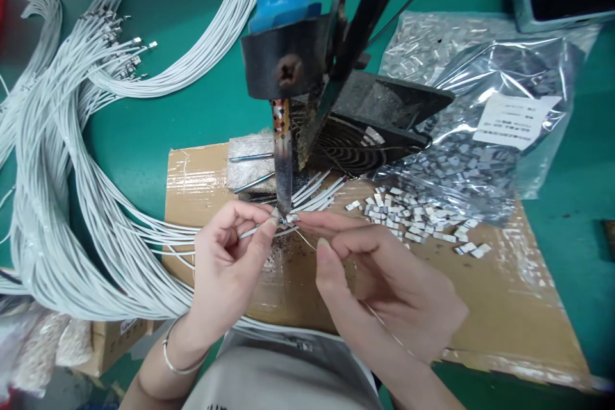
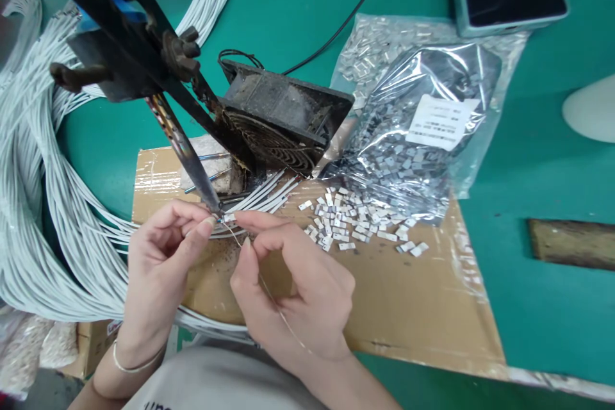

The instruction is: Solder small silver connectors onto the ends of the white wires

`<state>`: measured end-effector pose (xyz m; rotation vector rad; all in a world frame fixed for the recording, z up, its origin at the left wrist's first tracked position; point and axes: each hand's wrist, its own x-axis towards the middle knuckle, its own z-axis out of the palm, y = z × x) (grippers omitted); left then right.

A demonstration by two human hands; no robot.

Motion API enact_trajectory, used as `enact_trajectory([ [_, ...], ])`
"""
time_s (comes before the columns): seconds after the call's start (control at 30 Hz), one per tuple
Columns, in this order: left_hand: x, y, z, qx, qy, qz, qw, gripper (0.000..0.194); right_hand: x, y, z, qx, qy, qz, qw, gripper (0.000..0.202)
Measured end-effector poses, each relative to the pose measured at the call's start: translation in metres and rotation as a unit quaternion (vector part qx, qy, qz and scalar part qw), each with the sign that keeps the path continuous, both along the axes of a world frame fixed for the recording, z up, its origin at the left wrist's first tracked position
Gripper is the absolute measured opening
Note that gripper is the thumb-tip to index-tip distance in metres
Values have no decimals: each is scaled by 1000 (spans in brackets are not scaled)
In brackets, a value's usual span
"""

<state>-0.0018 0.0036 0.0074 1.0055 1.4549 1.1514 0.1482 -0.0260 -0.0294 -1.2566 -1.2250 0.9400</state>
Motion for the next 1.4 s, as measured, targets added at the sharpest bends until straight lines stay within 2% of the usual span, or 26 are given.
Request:
enact_trajectory([
  [0.23, -1, 0, -2, 10, -5, -3, 1000, 15, -1, 3, -1, 36, -15, -7, 999, 22],
  [1.07, 2, 2, -1, 8, 14, -3, 1000, 16, -1, 1, -1, 22, -45, -15, 999, 20],
  [1.4, 2, -4, -6, 4, 1, -10, 1000, 15, 2, -4, -6, 20, -21, -5, 1000, 21],
])
